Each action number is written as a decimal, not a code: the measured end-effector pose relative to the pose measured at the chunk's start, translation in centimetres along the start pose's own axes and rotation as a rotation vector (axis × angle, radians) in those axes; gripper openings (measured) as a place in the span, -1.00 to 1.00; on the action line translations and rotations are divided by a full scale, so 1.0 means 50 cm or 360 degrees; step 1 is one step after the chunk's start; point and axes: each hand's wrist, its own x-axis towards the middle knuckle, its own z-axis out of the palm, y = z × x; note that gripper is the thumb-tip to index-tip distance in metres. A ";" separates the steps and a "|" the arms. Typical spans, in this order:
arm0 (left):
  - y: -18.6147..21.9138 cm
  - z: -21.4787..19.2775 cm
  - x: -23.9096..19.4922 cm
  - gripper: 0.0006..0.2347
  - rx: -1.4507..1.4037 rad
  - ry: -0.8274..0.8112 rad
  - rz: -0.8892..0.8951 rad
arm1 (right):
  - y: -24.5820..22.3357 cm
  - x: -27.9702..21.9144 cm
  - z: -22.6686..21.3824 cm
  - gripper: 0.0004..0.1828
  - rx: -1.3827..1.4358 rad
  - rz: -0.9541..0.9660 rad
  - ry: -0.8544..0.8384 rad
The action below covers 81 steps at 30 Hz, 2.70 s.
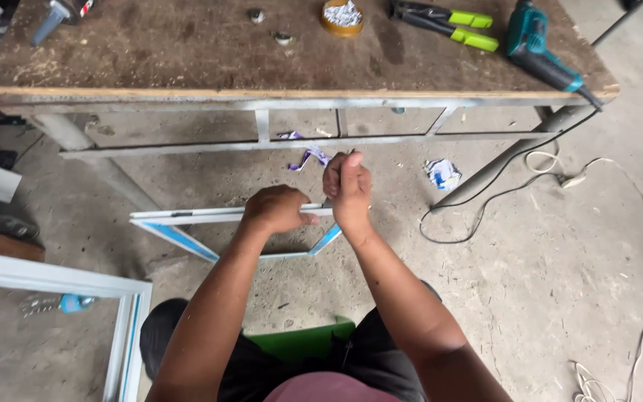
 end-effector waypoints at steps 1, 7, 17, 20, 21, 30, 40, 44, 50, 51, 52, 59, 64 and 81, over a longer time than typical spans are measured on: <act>0.003 -0.007 -0.002 -0.79 -0.0006 -0.0001 -0.0010 | -0.008 0.004 0.010 -0.25 -0.0014 0.0009 -0.0046; -0.004 -0.007 0.011 -0.79 0.0006 -0.0005 0.0023 | 0.018 0.009 -0.007 -0.25 0.0007 -0.0048 -0.0048; -0.001 -0.012 0.008 -0.73 0.0015 -0.0015 0.0009 | -0.003 0.015 -0.015 -0.21 0.0135 -0.0114 0.0013; -0.003 -0.007 0.006 -0.74 0.0033 -0.0016 0.0019 | 0.008 0.003 -0.011 -0.24 0.0069 -0.0094 0.0011; -0.001 -0.007 0.002 -0.73 0.0025 -0.0014 0.0009 | -0.007 -0.005 -0.006 -0.23 0.0012 -0.0111 -0.0015; 0.001 -0.016 0.009 -0.73 0.0007 -0.0016 0.0019 | -0.013 -0.001 -0.018 -0.21 0.0065 -0.0157 -0.0036; -0.006 -0.009 0.013 -0.75 -0.0004 -0.0014 0.0019 | -0.004 0.005 -0.020 -0.21 0.0185 -0.0133 0.0051; 0.005 -0.018 0.016 -0.68 0.0015 0.0019 0.0031 | -0.019 0.016 -0.009 -0.22 0.0011 -0.0161 0.0027; -0.001 -0.013 0.012 -0.65 0.0035 -0.0011 0.0052 | 0.002 0.005 -0.011 -0.24 -0.0017 -0.0100 -0.0014; 0.001 -0.013 0.007 -0.67 0.0021 -0.0004 0.0045 | -0.006 0.002 -0.014 -0.23 0.0024 -0.0139 0.0023; -0.002 -0.014 -0.002 -0.68 0.0005 0.0006 0.0022 | -0.010 -0.002 -0.010 -0.22 0.0077 -0.0172 0.0048; 0.004 -0.019 0.013 -0.66 0.0003 0.0017 0.0033 | -0.022 0.011 -0.012 -0.23 0.0040 -0.0153 -0.0004; -0.005 -0.015 0.010 -0.66 0.0002 0.0042 0.0038 | 0.042 -0.001 -0.032 -0.24 0.0134 -0.0215 0.0019; -0.017 -0.003 0.010 -0.67 0.0038 -0.0045 -0.0018 | 0.021 -0.018 -0.015 -0.21 0.0194 -0.0289 -0.0013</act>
